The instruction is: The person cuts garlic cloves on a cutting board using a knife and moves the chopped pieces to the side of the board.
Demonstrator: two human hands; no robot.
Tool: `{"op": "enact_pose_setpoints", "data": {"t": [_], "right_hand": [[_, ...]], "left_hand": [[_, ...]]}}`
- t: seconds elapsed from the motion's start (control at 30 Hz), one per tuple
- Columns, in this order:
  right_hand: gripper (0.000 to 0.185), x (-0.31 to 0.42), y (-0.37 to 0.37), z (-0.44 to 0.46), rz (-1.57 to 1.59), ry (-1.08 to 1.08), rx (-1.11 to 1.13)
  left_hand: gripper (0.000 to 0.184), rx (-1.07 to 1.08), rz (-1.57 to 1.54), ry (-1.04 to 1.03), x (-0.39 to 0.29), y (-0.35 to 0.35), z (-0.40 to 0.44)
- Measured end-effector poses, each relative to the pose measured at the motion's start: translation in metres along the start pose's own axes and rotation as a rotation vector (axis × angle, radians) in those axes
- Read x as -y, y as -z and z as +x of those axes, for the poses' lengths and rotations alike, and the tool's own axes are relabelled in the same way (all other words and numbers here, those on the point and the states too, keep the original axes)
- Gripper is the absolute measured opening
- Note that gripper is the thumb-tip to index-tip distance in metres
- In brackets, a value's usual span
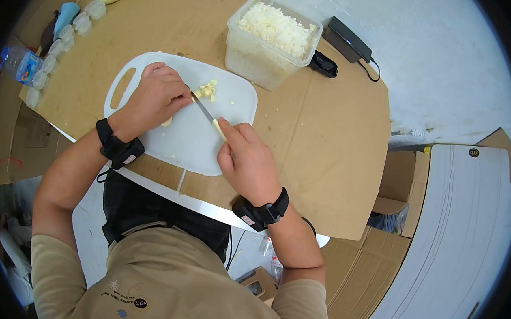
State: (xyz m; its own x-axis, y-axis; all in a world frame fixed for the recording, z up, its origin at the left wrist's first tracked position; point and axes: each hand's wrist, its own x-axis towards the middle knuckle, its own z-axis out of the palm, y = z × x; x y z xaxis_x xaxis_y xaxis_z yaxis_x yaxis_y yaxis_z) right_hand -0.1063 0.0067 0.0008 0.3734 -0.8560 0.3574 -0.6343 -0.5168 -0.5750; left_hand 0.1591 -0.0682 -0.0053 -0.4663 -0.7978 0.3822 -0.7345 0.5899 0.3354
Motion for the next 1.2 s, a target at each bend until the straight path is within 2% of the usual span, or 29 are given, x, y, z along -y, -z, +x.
{"op": "enact_pose_setpoints", "data": {"t": [0.53,0.87,1.2], "right_hand": [[0.045,-0.0017,-0.0006,-0.0001,-0.027,-0.016,0.042],[0.044,-0.0035,0.0013,-0.0015,0.043,-0.017,-0.038],[0.045,-0.0011,-0.0010,-0.0014,0.044,-0.019,0.018]], "left_hand": [[0.006,0.014,0.017,0.005,-0.0011,0.0005,0.0018],[0.006,0.029,0.006,0.002,-0.0042,0.0034,0.0006],[0.005,0.035,-0.007,-0.002,-0.0028,0.0037,0.0005]]}}
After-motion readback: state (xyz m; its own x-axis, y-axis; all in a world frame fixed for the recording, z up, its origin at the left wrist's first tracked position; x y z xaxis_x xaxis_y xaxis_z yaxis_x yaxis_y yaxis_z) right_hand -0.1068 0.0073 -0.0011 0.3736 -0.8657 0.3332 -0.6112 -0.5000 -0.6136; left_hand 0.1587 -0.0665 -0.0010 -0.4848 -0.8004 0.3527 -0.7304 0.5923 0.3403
